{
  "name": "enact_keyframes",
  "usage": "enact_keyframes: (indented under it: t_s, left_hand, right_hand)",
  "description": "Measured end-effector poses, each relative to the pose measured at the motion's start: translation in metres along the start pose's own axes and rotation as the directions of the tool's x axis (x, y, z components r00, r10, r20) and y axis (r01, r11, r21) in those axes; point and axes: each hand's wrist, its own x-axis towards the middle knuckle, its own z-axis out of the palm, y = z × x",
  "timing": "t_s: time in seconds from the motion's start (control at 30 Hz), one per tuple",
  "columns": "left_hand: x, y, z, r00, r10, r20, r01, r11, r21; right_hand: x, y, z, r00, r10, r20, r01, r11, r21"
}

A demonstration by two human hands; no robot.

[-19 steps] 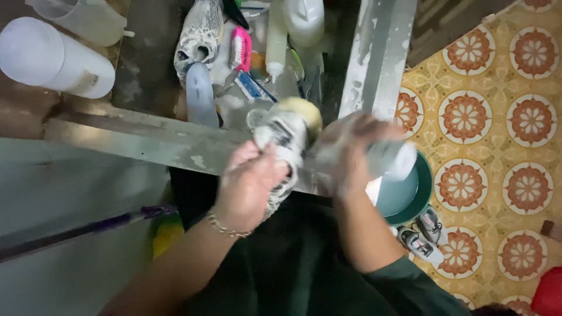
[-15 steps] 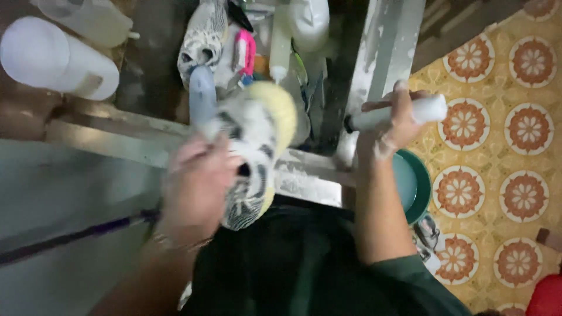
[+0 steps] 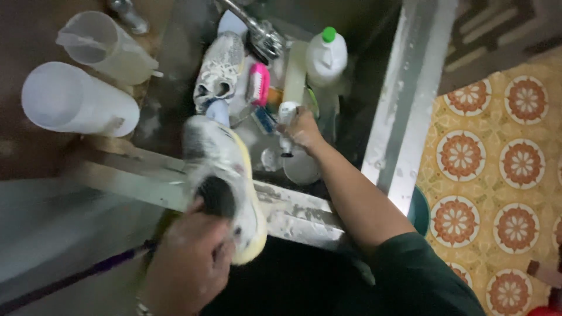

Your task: Scrubbing and rinsing a pair of white sneakers in a sink using a brush and cleaning solution.

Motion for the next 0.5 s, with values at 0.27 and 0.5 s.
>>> enact_keyframes:
  t_s: [0.27, 0.5]
  left_hand:
    - [-0.09, -0.13, 0.098, 0.973, 0.231, 0.026, -0.233, 0.97, 0.071]
    - [-0.131, -0.235, 0.142, 0.944, 0.052, 0.325, -0.119, 0.975, 0.189]
  right_hand:
    - [0.035, -0.058, 0.019, 0.97, -0.241, 0.043, 0.236, 0.879, -0.414]
    - [0.069, -0.008, -0.002, 0.974, 0.074, -0.216, -0.109, 0.982, -0.156]
